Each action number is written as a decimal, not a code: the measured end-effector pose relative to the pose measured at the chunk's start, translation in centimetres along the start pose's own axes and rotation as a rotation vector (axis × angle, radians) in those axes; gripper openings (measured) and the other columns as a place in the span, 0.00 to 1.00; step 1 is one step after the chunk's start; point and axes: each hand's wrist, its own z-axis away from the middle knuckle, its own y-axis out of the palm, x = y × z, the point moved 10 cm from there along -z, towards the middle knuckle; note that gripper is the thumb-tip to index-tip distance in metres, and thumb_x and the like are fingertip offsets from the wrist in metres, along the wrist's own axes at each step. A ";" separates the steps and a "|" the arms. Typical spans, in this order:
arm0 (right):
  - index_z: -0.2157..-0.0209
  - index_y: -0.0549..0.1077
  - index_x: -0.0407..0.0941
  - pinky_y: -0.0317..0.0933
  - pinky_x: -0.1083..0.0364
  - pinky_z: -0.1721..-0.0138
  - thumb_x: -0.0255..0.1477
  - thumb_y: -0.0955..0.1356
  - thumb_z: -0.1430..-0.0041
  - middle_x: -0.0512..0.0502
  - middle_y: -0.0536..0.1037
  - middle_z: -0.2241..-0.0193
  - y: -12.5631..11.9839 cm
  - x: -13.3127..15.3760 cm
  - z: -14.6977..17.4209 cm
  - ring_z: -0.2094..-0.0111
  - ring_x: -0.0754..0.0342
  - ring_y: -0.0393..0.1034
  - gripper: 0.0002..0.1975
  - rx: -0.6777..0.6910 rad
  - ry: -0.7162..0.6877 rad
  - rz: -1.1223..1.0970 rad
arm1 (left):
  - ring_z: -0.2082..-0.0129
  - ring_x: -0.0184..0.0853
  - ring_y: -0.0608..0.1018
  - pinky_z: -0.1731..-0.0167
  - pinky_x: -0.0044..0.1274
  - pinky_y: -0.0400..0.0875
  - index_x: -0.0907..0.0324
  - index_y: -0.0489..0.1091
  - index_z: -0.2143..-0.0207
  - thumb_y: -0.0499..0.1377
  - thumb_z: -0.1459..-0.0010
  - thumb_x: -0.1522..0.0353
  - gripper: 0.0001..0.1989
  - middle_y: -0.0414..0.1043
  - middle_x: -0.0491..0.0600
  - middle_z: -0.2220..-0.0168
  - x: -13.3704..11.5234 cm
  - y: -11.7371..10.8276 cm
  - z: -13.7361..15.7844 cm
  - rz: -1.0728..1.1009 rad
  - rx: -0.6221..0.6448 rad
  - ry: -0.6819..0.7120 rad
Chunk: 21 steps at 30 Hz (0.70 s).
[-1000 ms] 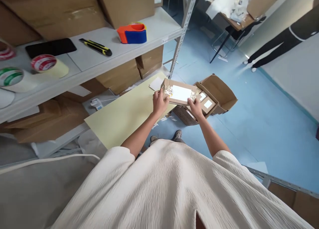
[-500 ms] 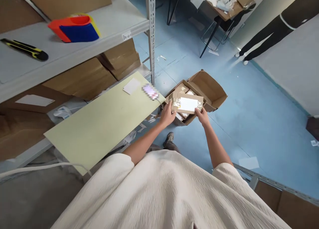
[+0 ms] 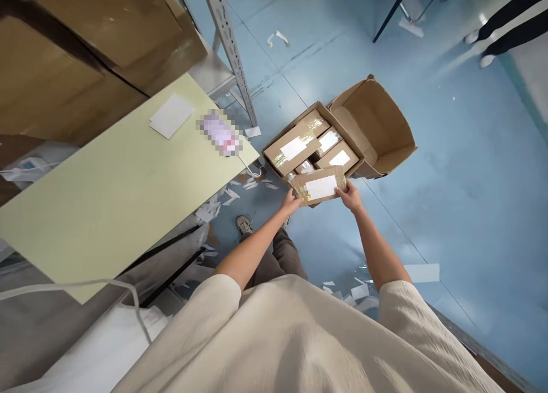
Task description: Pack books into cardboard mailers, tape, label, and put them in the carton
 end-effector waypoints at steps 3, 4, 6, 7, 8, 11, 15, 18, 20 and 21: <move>0.35 0.79 0.44 0.72 0.32 0.32 0.50 0.78 0.45 0.34 0.87 0.42 2.4 -2.2 -3.4 0.38 0.30 0.78 0.41 0.068 0.012 -0.021 | 0.44 0.49 0.88 0.37 0.39 0.78 0.54 0.75 0.35 0.78 0.49 0.68 0.39 0.90 0.53 0.53 3.1 0.5 -1.7 0.038 0.004 -0.137; 0.33 0.79 0.44 0.71 0.32 0.31 0.49 0.78 0.45 0.35 0.86 0.40 3.3 -2.8 -4.5 0.37 0.30 0.78 0.41 0.094 0.013 -0.029 | 0.43 0.49 0.87 0.37 0.39 0.78 0.54 0.77 0.38 0.78 0.48 0.68 0.35 0.90 0.54 0.52 3.7 0.7 -2.1 0.067 0.018 -0.147; 0.32 0.78 0.44 0.69 0.32 0.29 0.47 0.78 0.45 0.36 0.85 0.38 5.0 -3.8 -6.6 0.36 0.31 0.77 0.42 0.145 0.004 -0.048 | 0.42 0.50 0.87 0.37 0.39 0.78 0.55 0.79 0.44 0.77 0.47 0.67 0.27 0.90 0.56 0.51 4.6 0.8 -2.7 0.105 0.029 -0.149; 0.31 0.78 0.45 0.68 0.33 0.28 0.46 0.78 0.45 0.36 0.85 0.37 5.8 -4.1 -7.7 0.34 0.32 0.76 0.42 0.168 -0.006 -0.059 | 0.42 0.50 0.87 0.37 0.39 0.78 0.55 0.79 0.47 0.76 0.46 0.66 0.24 0.90 0.57 0.50 5.0 0.8 -2.9 0.115 0.027 -0.146; 0.31 0.78 0.46 0.67 0.33 0.27 0.45 0.78 0.45 0.37 0.84 0.36 6.6 -4.4 -8.7 0.34 0.32 0.76 0.42 0.191 -0.017 -0.068 | 0.41 0.50 0.87 0.37 0.39 0.78 0.55 0.79 0.48 0.75 0.45 0.66 0.22 0.90 0.57 0.50 5.3 0.7 -3.2 0.122 0.023 -0.145; 0.31 0.78 0.45 0.66 0.34 0.27 0.44 0.78 0.45 0.37 0.84 0.37 8.7 -4.7 -11.9 0.34 0.34 0.76 0.41 0.251 -0.046 -0.090 | 0.40 0.48 0.86 0.36 0.38 0.77 0.54 0.78 0.48 0.73 0.44 0.66 0.21 0.89 0.56 0.48 6.1 0.5 -4.1 0.135 0.009 -0.150; 0.34 0.79 0.44 0.71 0.34 0.32 0.41 0.77 0.45 0.38 0.86 0.44 10.8 -5.3 -15.7 0.42 0.34 0.79 0.38 0.314 -0.054 -0.074 | 0.40 0.45 0.86 0.37 0.37 0.77 0.53 0.77 0.45 0.73 0.44 0.64 0.24 0.88 0.54 0.47 6.3 0.3 -5.8 0.143 -0.029 -0.120; 0.37 0.81 0.43 0.73 0.34 0.36 0.41 0.77 0.46 0.39 0.87 0.49 11.9 -6.6 -17.8 0.46 0.36 0.79 0.36 0.321 -0.031 -0.040 | 0.42 0.45 0.86 0.36 0.37 0.75 0.53 0.76 0.45 0.73 0.44 0.64 0.24 0.89 0.53 0.48 6.4 0.3 -7.1 0.170 -0.050 -0.127; 0.36 0.81 0.43 0.74 0.35 0.37 0.41 0.76 0.46 0.40 0.87 0.49 12.4 -7.5 -18.9 0.48 0.36 0.80 0.36 0.307 -0.026 -0.035 | 0.41 0.45 0.85 0.35 0.37 0.74 0.53 0.76 0.45 0.72 0.44 0.66 0.24 0.89 0.53 0.47 6.5 0.3 -7.9 0.194 -0.052 -0.136; 0.36 0.81 0.42 0.74 0.35 0.37 0.41 0.76 0.46 0.39 0.87 0.48 12.6 -7.9 -19.4 0.48 0.37 0.80 0.37 0.295 -0.029 -0.033 | 0.39 0.46 0.84 0.34 0.37 0.74 0.53 0.76 0.44 0.71 0.43 0.66 0.24 0.89 0.53 0.46 6.4 0.4 -8.3 0.207 -0.051 -0.137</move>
